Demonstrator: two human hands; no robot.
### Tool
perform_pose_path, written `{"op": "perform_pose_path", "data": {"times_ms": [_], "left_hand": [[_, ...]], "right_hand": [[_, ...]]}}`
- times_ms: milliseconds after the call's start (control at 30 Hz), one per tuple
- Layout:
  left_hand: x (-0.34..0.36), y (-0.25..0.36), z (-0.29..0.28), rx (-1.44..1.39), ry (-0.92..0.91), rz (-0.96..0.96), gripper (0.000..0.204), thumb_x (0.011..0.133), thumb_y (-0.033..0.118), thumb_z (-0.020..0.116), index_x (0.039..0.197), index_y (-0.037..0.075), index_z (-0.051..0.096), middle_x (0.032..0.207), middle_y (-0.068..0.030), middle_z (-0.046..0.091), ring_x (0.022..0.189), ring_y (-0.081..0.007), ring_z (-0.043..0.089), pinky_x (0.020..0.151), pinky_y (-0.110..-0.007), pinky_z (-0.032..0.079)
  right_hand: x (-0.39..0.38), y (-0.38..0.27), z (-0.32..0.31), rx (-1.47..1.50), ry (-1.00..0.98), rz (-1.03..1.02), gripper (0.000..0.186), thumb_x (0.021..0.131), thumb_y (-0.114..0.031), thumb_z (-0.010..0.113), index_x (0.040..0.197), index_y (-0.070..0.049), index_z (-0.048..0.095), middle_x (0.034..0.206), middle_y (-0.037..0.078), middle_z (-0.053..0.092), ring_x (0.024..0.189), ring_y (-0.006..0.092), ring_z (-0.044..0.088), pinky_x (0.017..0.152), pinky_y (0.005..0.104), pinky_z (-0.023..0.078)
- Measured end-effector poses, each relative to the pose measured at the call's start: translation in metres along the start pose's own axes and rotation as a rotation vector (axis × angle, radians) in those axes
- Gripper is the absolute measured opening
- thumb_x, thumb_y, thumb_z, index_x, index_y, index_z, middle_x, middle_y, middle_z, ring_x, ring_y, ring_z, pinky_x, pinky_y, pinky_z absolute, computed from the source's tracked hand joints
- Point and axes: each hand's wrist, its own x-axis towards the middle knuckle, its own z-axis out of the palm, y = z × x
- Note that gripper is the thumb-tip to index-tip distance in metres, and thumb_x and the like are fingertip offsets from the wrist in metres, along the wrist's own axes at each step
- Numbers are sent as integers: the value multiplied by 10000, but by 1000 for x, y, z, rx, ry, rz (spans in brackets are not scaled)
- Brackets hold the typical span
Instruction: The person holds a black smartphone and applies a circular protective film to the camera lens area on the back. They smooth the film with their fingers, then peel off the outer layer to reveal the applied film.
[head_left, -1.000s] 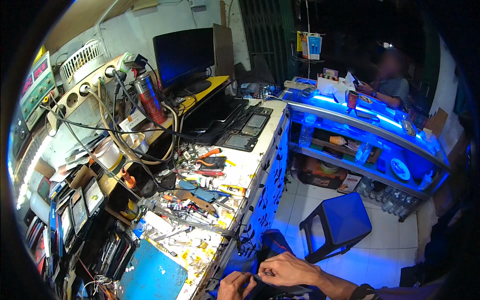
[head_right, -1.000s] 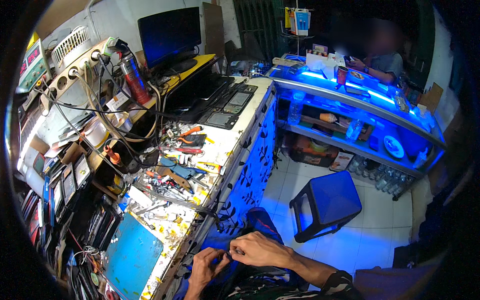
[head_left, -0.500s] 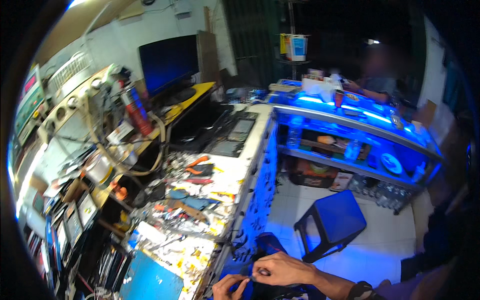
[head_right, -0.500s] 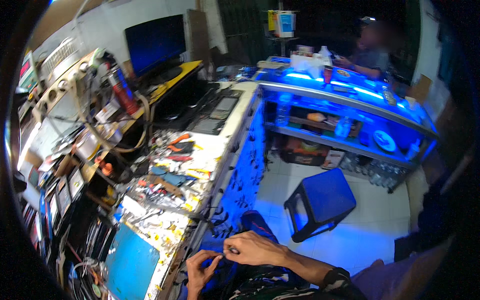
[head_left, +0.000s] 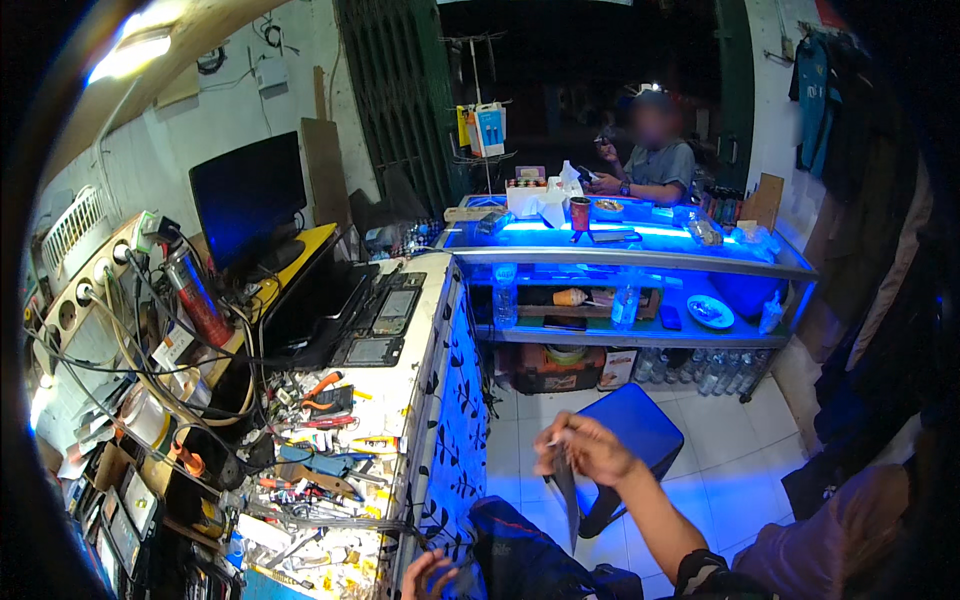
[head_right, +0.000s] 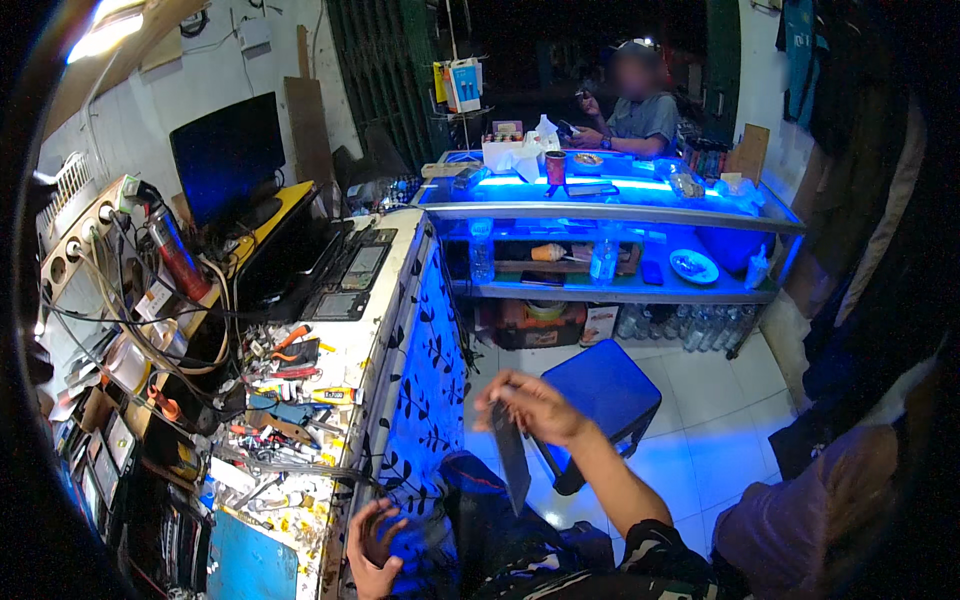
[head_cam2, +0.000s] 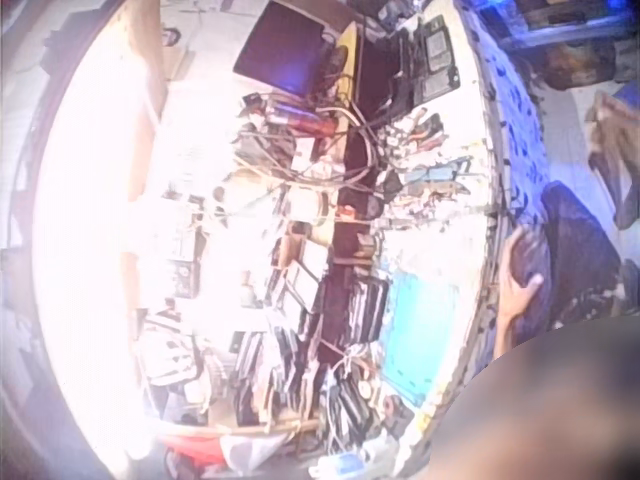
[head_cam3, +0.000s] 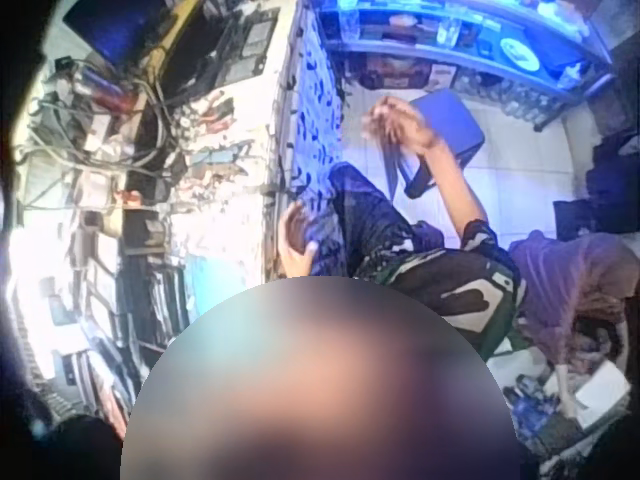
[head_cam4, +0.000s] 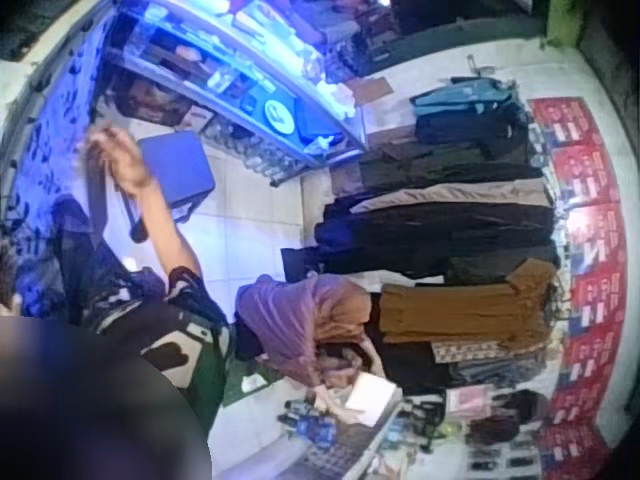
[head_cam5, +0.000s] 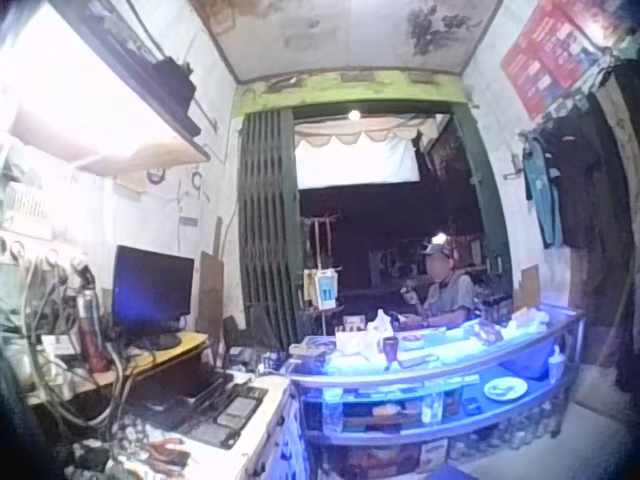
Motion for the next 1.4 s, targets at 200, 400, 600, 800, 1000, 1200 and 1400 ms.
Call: {"op": "perform_pose_path", "data": {"times_ms": [200,400,600,800,1000,1200,1400], "left_hand": [[25,21,4,-640,-249,-113,1288,547,440,878,1468,85,49,1394,-151,331,1238,-430,400,957,-601,421],[52,-19,26,-554,-378,-55,1474,367,371,961,1458,169,-9,1369,-105,263,1285,-412,347,1030,-603,322],[27,-49,24,-183,-292,-104,1423,415,426,949,1462,131,31,1333,-84,310,1232,-294,404,1014,-467,356],[9,-60,9,7,-312,-272,996,679,531,794,1359,-21,322,1284,-115,456,1156,-198,476,944,-332,415],[10,-51,3,-88,-182,-267,576,878,292,666,1308,-3,422,1147,-63,550,942,-99,536,725,-243,444],[19,-34,-2,226,-90,-206,246,964,117,530,1144,-50,547,837,-1,608,669,-16,489,546,-191,369],[20,-12,-19,551,-240,-341,140,919,93,595,986,-29,607,639,68,480,541,5,362,450,-195,256]], "right_hand": [[2,-81,-10,515,-389,-71,210,865,-211,454,1017,-66,437,549,17,422,370,87,368,401,245,325],[-5,-18,52,-76,-537,327,395,884,-185,572,1191,-63,355,537,-25,387,447,53,393,384,218,279],[9,41,82,-349,-153,-9,176,971,-197,538,1043,-39,512,835,-14,558,728,23,520,620,209,428],[14,63,101,-539,160,-123,122,916,-19,574,1006,7,652,912,39,658,854,79,595,782,232,488],[1,78,105,-593,202,-213,137,904,-82,618,993,1,680,951,81,688,896,113,630,794,255,503],[-2,56,102,-714,-65,-28,206,897,-153,643,1049,-16,662,944,84,695,837,103,637,750,257,507],[-6,49,92,-786,-226,121,227,865,-192,679,996,-9,653,794,41,675,706,75,596,663,239,498]]}}
